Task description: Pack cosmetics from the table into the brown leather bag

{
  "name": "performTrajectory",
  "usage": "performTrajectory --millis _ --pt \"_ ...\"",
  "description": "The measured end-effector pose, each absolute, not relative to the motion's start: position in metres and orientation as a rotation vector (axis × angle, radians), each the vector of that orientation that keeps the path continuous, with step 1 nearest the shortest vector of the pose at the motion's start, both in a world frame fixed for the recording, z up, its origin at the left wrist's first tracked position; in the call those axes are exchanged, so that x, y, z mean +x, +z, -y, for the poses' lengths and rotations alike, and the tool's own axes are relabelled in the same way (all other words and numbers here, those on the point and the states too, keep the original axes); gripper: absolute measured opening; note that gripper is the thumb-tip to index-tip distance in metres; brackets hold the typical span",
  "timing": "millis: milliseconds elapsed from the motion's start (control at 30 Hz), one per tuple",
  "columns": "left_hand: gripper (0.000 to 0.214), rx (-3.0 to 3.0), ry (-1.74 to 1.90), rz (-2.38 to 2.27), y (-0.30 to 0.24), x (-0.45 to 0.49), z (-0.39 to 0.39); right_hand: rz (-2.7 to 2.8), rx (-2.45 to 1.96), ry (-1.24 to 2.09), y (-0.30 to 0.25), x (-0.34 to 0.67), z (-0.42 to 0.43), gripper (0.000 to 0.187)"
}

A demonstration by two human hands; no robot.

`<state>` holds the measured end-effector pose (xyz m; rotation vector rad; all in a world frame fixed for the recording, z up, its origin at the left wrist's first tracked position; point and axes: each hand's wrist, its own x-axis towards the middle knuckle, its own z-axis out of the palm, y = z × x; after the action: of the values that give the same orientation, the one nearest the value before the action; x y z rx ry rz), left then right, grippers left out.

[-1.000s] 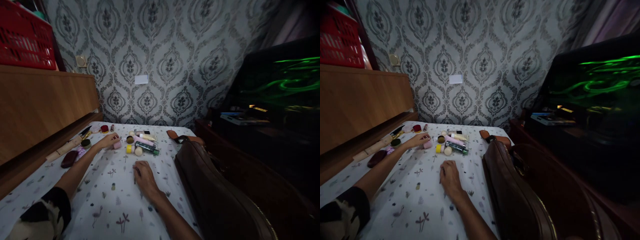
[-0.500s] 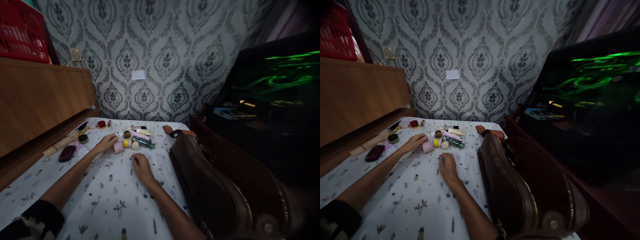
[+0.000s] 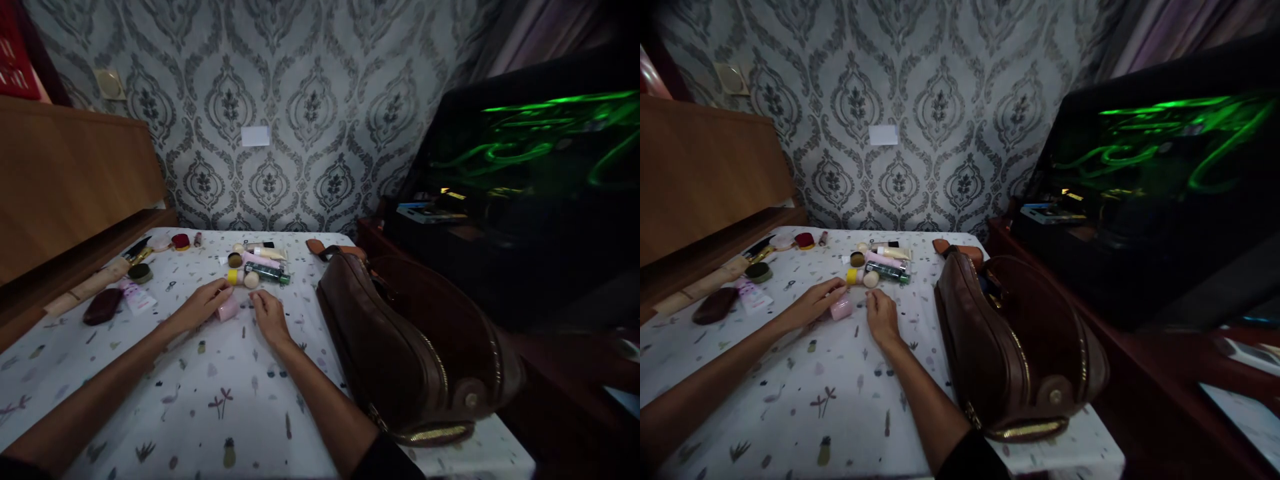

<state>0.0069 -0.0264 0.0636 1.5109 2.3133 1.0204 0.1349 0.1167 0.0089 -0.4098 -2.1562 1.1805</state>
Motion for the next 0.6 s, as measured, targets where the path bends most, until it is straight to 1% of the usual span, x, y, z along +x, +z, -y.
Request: performTrajectory --millis 133,233,300,467,533,600 --pt "0.042 1.464 1.078 -2.249 0.066 0.028 0.034 2.151 -0.405 1.194 0.015 0.137 -0.114 0.032" --pt "0.042 1.496 1.021 -2.227 0.066 0.045 0.040 2.151 -0.397 1.216 0.018 0.139 -0.112 0.033" --pt "0.047 1.501 0.947 -2.248 0.064 0.058 0.045 2.152 -0.386 1.238 0.021 0.140 -0.110 0.033" --pt "0.071 1.597 0.789 -2.358 0.055 0.082 0.055 2.150 -0.361 1.298 0.028 0.151 -0.104 0.032" --pt "0.073 1.691 0.801 -2.348 0.051 0.087 0.058 2.118 -0.354 1.346 0.032 0.157 -0.100 0.031" --pt "0.070 1.763 0.865 -2.322 0.045 0.089 0.060 2.078 -0.343 1.401 0.036 0.165 -0.096 0.031"
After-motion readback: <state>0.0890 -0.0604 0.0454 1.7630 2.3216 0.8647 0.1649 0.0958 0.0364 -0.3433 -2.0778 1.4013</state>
